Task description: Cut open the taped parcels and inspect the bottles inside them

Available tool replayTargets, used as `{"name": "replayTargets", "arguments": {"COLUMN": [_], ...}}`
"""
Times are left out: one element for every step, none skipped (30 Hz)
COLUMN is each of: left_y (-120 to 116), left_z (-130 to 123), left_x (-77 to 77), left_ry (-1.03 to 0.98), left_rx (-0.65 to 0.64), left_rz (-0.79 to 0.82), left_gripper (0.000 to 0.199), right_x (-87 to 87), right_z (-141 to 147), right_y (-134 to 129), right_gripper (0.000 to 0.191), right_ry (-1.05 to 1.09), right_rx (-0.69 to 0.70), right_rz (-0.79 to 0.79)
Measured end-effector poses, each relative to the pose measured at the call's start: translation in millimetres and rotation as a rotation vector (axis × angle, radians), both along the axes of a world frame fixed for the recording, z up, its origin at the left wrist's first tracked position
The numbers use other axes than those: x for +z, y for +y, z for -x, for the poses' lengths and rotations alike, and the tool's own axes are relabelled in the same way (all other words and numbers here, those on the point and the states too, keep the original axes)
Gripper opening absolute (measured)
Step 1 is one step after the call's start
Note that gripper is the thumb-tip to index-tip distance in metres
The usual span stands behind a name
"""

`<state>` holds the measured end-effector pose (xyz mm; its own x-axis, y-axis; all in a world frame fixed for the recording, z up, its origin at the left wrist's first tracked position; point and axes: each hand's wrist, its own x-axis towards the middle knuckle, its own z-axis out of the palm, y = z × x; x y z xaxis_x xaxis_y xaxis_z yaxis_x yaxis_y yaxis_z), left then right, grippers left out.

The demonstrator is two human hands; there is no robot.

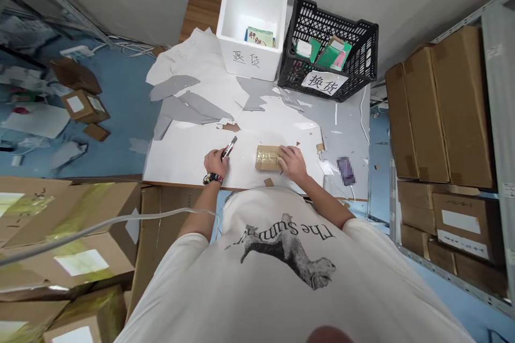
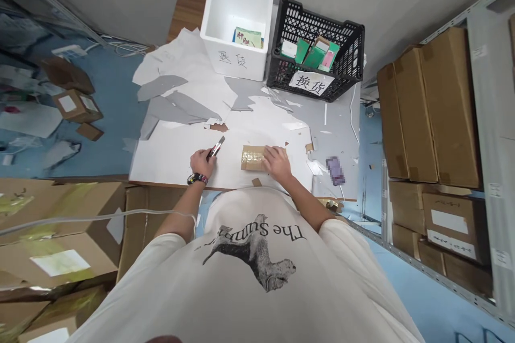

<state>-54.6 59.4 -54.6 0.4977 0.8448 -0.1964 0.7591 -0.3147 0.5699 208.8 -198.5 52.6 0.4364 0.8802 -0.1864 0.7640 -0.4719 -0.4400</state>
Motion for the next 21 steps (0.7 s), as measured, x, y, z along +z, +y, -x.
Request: {"name": "replayTargets", "arguments": {"left_y": [-7, -15, -23, -30, -37, -42, -46, -48, -49, -49, -48, -48, -49, -51, -54, -58, -63, -68, -73, -77, -80], "left_z": [-4, -11, -20, -31, -43, -56, -69, -80, -90, -96, -99, -99, -95, -89, -82, -74, -66, -59, -54, -49, -46], "left_x": [0.4, 2.4, 5.6, 9.6, 14.0, 18.6, 23.2, 27.7, 32.0, 35.8, 39.1, 41.5, 42.8, 42.9, 41.7, 39.4, 36.3, 32.7, 29.0, 25.6, 22.8], "left_ry": [-0.031, -0.077, -0.127, -0.167, -0.183, -0.168, -0.127, -0.072, -0.017, 0.023, 0.032, 0.003, -0.062, -0.152, -0.248, -0.329, -0.376, -0.385, -0.362, -0.320, -0.273], "left_rx": [0.008, -0.002, -0.032, -0.080, -0.142, -0.209, -0.272, -0.324, -0.361, -0.385, -0.396, -0.399, -0.400, -0.398, -0.393, -0.383, -0.362, -0.331, -0.291, -0.249, -0.215], "left_rz": [0.014, 0.058, 0.130, 0.219, 0.310, 0.373, 0.399, 0.385, 0.345, 0.297, 0.253, 0.224, 0.218, 0.235, 0.270, 0.316, 0.365, 0.406, 0.433, 0.446, 0.450], "left_gripper": [0.055, 0.058, 0.061, 0.065, 0.068, 0.070, 0.070, 0.068, 0.066, 0.063, 0.059, 0.055, 0.053, 0.054, 0.057, 0.059, 0.060, 0.059, 0.056, 0.053, 0.050], "right_x": [-3.2, -7.9, -13.8, -20.3, -26.7, -32.6, -37.4, -40.8, -42.8, -43.5, -43.2, -42.6, -41.9, -41.9, -42.8, -44.9, -48.2, -52.8, -58.2, -64.1, -70.2], "right_z": [-3, -7, -11, -15, -18, -21, -23, -24, -25, -25, -25, -25, -24, -23, -21, -17, -13, -8, -3, 3, 8], "right_y": [-9, -17, -25, -30, -34, -35, -35, -34, -33, -32, -31, -32, -35, -38, -43, -47, -52, -56, -59, -62, -64], "right_gripper": [0.059, 0.062, 0.064, 0.067, 0.069, 0.069, 0.069, 0.068, 0.065, 0.061, 0.057, 0.056, 0.058, 0.063, 0.066, 0.067, 0.067, 0.065, 0.066, 0.070, 0.076], "right_ry": [0.003, 0.013, 0.045, 0.103, 0.182, 0.270, 0.348, 0.401, 0.428, 0.438, 0.445, 0.459, 0.480, 0.511, 0.546, 0.584, 0.622, 0.655, 0.677, 0.685, 0.674], "right_rx": [-0.147, -0.321, -0.493, -0.637, -0.734, -0.781, -0.791, -0.779, -0.764, -0.755, -0.755, -0.756, -0.758, -0.763, -0.773, -0.788, -0.808, -0.833, -0.861, -0.879, -0.881], "right_rz": [-0.045, -0.084, -0.106, -0.108, -0.090, -0.059, -0.026, -0.007, -0.011, -0.040, -0.091, -0.159, -0.237, -0.315, -0.381, -0.426, -0.441, -0.425, -0.387, -0.338, -0.290]}}
